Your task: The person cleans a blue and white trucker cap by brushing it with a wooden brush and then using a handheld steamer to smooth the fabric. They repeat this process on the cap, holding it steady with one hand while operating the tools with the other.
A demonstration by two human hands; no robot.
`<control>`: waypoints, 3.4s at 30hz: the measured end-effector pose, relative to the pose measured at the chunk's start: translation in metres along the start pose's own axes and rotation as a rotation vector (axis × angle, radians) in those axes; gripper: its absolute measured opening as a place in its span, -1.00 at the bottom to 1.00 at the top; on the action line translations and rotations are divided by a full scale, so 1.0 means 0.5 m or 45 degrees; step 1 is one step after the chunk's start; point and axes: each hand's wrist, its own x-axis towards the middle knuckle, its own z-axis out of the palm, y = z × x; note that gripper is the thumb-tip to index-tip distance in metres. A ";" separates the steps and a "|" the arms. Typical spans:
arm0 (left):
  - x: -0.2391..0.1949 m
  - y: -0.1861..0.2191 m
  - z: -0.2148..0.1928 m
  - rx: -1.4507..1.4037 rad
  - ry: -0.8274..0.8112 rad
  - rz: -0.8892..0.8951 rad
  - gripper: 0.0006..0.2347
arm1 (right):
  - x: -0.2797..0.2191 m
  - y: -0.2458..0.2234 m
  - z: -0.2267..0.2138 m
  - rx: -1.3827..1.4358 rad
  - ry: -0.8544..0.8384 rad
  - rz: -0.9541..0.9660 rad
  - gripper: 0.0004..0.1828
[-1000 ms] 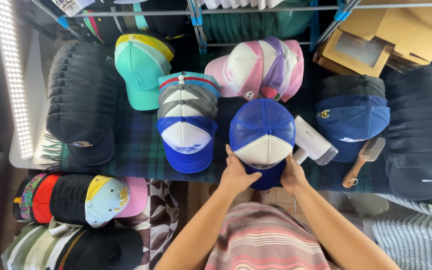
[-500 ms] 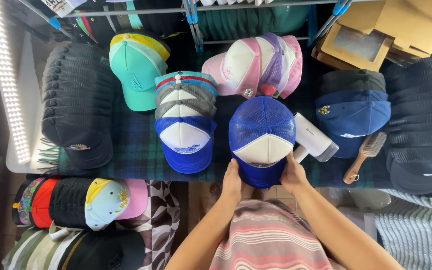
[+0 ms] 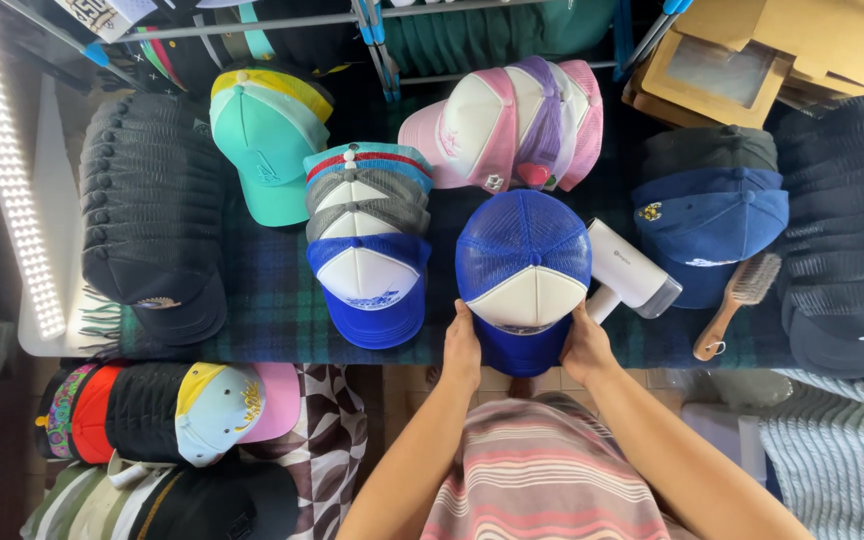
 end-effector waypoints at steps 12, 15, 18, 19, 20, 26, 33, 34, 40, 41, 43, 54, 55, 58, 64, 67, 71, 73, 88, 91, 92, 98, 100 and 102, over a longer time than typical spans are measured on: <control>0.040 -0.028 0.038 -0.033 0.285 -0.099 -0.36 | -0.196 -0.111 0.147 0.097 -0.006 0.087 -0.28; 0.016 -0.002 0.051 -0.011 0.318 -0.134 -0.33 | -0.223 -0.120 0.159 0.097 -0.010 0.108 -0.20; 0.010 0.008 0.059 -0.007 0.307 -0.131 -0.30 | -0.237 -0.121 0.168 0.098 -0.010 0.105 -0.24; 0.001 0.014 0.058 -0.007 0.306 -0.131 -0.30 | -0.260 -0.129 0.177 0.099 -0.009 0.104 -0.24; -0.004 0.024 0.058 0.001 0.304 -0.131 -0.31 | -0.280 -0.140 0.191 0.099 -0.003 0.107 -0.22; 0.025 -0.019 0.039 0.012 0.269 -0.122 -0.32 | -0.243 -0.116 0.168 0.048 -0.013 0.053 -0.21; -0.011 0.061 -0.011 0.181 0.231 0.250 -0.55 | -0.210 -0.152 0.088 -0.502 -0.128 -0.374 -0.61; -0.018 0.093 -0.005 0.181 0.229 0.247 -0.55 | -0.222 -0.181 0.099 -0.503 -0.126 -0.373 -0.61; -0.041 0.229 0.080 0.197 0.176 0.944 -0.71 | -0.337 -0.332 0.243 -0.555 -0.229 -0.941 -0.63; -0.050 0.247 0.098 0.302 0.141 0.998 -0.67 | -0.322 -0.328 0.257 -0.644 -0.270 -1.026 -0.56; -0.059 0.259 0.122 0.404 0.103 1.057 -0.62 | -0.326 -0.315 0.284 -0.732 -0.312 -1.118 -0.50; -0.035 0.231 0.124 0.559 0.266 1.426 -0.59 | -0.337 -0.287 0.309 -1.042 -0.203 -1.747 -0.40; -0.035 0.226 0.117 0.561 0.267 1.426 -0.59 | -0.336 -0.283 0.306 -1.041 -0.204 -1.746 -0.40; -0.030 0.222 0.113 0.540 0.200 1.426 -0.57 | -0.333 -0.287 0.304 -1.050 -0.210 -1.726 -0.39; -0.038 0.226 0.106 0.489 0.156 1.350 -0.58 | -0.330 -0.295 0.304 -1.108 -0.209 -1.797 -0.41; -0.050 0.242 0.099 0.491 0.106 1.327 -0.59 | -0.346 -0.329 0.300 -1.195 -0.266 -1.859 -0.36; -0.025 0.282 0.110 0.679 0.150 1.563 -0.79 | -0.378 -0.388 0.341 -1.351 -0.346 -2.125 -0.56; -0.016 0.297 0.123 0.711 0.138 1.626 -0.84 | -0.372 -0.378 0.358 -1.352 -0.416 -2.165 -0.64; -0.001 0.314 0.127 0.922 0.077 1.650 -0.63 | -0.362 -0.360 0.370 -1.996 -0.229 -2.011 -0.25; 0.001 0.303 0.116 0.822 0.045 1.532 -0.63 | -0.346 -0.367 0.359 -1.768 -0.337 -1.964 -0.24; 0.001 0.298 0.107 0.645 -0.033 1.379 -0.65 | -0.342 -0.370 0.348 -1.400 -0.458 -1.766 -0.41; 0.012 0.267 0.080 0.275 -0.194 1.088 -0.65 | -0.313 -0.353 0.319 -0.896 -0.610 -1.435 -0.48; 0.015 0.269 0.076 0.243 -0.225 1.060 -0.64 | -0.327 -0.353 0.329 -0.786 -0.619 -1.287 -0.43; 0.022 0.268 0.068 0.199 -0.265 0.979 -0.60 | -0.339 -0.354 0.340 -0.648 -0.627 -1.113 -0.40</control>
